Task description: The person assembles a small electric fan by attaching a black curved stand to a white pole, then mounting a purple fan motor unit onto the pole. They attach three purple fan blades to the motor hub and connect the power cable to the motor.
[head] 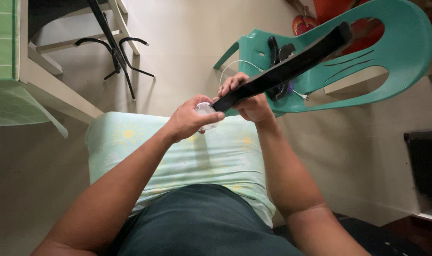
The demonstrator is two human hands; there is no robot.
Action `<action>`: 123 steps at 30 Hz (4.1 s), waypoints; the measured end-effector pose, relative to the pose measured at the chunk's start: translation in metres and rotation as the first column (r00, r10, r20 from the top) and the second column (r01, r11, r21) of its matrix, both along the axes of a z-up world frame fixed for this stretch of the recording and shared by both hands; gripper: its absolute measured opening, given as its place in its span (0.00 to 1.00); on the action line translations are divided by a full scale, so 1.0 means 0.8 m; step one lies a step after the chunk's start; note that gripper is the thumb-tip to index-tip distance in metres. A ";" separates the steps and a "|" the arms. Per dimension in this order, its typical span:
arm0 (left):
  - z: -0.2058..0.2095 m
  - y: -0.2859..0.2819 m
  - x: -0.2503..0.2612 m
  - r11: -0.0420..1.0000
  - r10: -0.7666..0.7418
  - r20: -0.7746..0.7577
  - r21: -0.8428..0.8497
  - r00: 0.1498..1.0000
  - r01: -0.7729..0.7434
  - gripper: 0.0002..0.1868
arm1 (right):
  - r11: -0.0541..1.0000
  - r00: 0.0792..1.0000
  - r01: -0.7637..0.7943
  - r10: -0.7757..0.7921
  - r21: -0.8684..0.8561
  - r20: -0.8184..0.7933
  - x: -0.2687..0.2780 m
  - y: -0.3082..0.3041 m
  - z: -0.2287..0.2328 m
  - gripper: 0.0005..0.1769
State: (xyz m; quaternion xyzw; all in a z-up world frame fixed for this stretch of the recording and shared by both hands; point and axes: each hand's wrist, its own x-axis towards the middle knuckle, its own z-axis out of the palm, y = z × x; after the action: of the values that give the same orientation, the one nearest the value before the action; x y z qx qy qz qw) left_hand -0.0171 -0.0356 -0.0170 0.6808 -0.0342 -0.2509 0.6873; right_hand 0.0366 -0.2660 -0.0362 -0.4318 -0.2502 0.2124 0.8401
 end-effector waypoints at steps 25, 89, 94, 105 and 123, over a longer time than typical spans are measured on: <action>-0.081 0.010 0.013 0.927 0.131 0.349 0.289 0.928 -0.239 0.27 | 0.742 0.864 -0.054 -0.300 -0.668 -0.403 -0.035 0.049 -0.018 0.25; -0.055 0.003 0.101 0.863 0.459 -0.180 -0.141 0.870 -0.484 0.49 | 0.042 0.576 0.799 0.234 -0.600 0.783 -0.053 -0.079 0.214 0.23; -0.055 0.005 0.086 0.860 0.455 -0.160 -0.177 0.876 -0.479 0.51 | 0.023 0.594 0.788 0.232 -0.615 0.770 -0.055 -0.067 0.243 0.24; -0.047 -0.009 0.074 0.870 0.457 -0.145 -0.132 0.878 -0.475 0.57 | -0.055 0.591 0.783 0.378 -0.619 0.713 -0.051 -0.044 0.271 0.21; -0.039 -0.017 0.076 0.849 0.499 -0.098 -0.140 0.861 -0.509 0.45 | -0.193 0.625 0.761 0.476 -0.620 0.619 -0.030 -0.003 0.307 0.24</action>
State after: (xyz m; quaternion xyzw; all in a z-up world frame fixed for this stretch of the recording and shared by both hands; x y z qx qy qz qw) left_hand 0.0439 -0.0489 -0.0480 0.6005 0.1453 -0.0779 0.7824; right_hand 0.0129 -0.2687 0.2097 -0.9707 -0.2401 -0.0057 0.0108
